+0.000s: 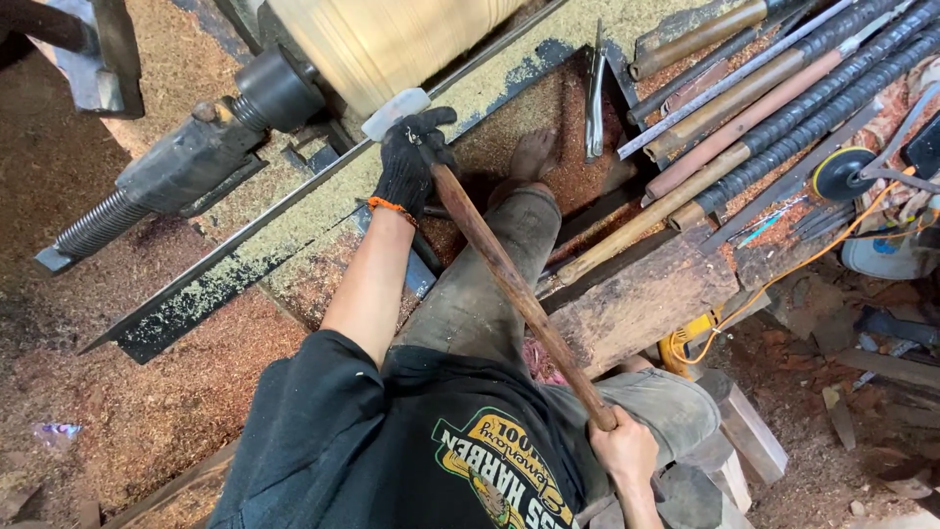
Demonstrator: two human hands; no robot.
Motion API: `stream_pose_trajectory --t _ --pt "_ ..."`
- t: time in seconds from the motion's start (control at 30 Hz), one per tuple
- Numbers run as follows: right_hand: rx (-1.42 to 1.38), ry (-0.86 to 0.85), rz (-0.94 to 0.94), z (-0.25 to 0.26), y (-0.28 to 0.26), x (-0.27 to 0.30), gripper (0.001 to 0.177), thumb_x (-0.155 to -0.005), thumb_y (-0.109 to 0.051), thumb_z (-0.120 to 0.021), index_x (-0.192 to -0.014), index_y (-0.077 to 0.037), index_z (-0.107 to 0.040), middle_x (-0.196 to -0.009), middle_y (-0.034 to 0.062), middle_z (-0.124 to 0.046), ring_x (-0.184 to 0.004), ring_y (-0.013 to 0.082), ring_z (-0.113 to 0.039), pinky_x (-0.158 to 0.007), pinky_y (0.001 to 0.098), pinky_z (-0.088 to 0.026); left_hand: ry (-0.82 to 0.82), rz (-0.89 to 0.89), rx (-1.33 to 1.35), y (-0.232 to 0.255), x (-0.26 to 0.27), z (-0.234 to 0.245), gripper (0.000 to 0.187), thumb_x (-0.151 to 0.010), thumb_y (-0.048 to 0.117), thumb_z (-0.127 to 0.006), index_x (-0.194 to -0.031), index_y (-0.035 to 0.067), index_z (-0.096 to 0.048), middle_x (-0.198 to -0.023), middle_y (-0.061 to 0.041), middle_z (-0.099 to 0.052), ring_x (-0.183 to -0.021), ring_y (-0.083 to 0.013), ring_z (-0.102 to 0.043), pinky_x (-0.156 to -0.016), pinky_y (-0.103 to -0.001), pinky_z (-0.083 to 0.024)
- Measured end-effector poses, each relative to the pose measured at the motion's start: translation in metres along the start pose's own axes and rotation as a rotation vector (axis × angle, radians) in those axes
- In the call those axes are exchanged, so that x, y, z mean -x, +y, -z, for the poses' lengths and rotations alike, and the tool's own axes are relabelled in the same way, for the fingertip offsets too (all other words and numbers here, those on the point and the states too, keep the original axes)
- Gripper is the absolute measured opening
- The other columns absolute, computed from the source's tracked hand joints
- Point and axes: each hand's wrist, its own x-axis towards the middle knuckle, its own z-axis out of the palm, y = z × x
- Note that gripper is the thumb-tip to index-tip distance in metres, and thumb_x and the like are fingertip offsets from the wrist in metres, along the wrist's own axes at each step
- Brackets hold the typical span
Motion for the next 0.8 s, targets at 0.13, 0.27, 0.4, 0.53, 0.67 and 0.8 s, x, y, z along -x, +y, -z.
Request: stream_pose_trajectory --t 0.13,0.27,0.4,0.53,0.67,0.8 --pt "-0.01 0.017 0.037 -0.005 0.007 0.002 0.029 -0.079 -0.044 -0.068 -0.092 -0.019 -0.077 -0.082 0.0198 -0.074 -0.085 0.0414 -0.072 -0.079 0.0501 -0.058 0.029 -0.019 0.003 0.007 0.009 -0.017 0.026 -0.086 0.004 -0.055 -0.108 -0.005 -0.064 -0.09 -0.019 -0.077 -0.056 -0.0178 -0.056 -0.045 -0.036 -0.049" --pt "0.011 -0.007 0.016 -0.005 0.006 0.001 0.03 -0.082 -0.045 -0.067 -0.093 -0.019 -0.077 -0.082 0.02 -0.074 -0.085 0.0416 -0.072 -0.079 0.0504 -0.058 0.005 -0.006 -0.018 0.0 -0.002 0.002 0.026 -0.089 0.008 -0.054 -0.103 -0.007 -0.071 -0.083 -0.016 -0.075 -0.056 -0.0171 -0.055 -0.046 -0.035 -0.049" --pt "-0.001 0.012 0.015 0.001 0.002 0.001 0.029 -0.082 -0.044 -0.066 -0.093 -0.019 -0.077 -0.082 0.0204 -0.074 -0.084 0.0424 -0.072 -0.079 0.0507 -0.057 -0.07 -0.036 -0.097 -0.007 -0.008 0.01 0.033 -0.094 0.011 -0.055 -0.103 -0.012 -0.076 -0.072 -0.012 -0.065 -0.056 -0.0168 -0.054 -0.047 -0.033 -0.05" --pt "0.018 0.025 0.017 -0.003 0.005 0.0 0.029 -0.081 -0.044 -0.068 -0.092 -0.019 -0.077 -0.081 0.0205 -0.074 -0.084 0.0426 -0.071 -0.078 0.0513 -0.057 -0.069 -0.057 -0.062 0.001 0.006 -0.006 0.029 -0.091 0.009 -0.057 -0.102 -0.013 -0.072 -0.08 -0.016 -0.071 -0.056 -0.018 -0.055 -0.047 -0.034 -0.051" --pt "-0.015 0.053 0.03 -0.007 0.007 0.001 0.029 -0.082 -0.045 -0.067 -0.089 -0.018 -0.076 -0.081 0.0195 -0.074 -0.084 0.0412 -0.072 -0.079 0.0501 -0.057 -0.068 -0.069 -0.091 -0.004 -0.005 0.001 0.029 -0.09 0.009 -0.057 -0.103 -0.014 -0.07 -0.087 -0.02 -0.075 -0.055 -0.0188 -0.056 -0.047 -0.036 -0.051" --pt "-0.023 0.036 0.003 0.001 -0.001 0.003 0.028 -0.081 -0.043 -0.068 -0.091 -0.018 -0.076 -0.081 0.0196 -0.074 -0.084 0.0425 -0.071 -0.078 0.0509 -0.057 -0.089 -0.047 -0.013 -0.009 -0.018 0.003 0.029 -0.087 0.007 -0.057 -0.104 -0.014 -0.067 -0.096 -0.024 -0.077 -0.057 -0.0201 -0.058 -0.047 -0.037 -0.051"
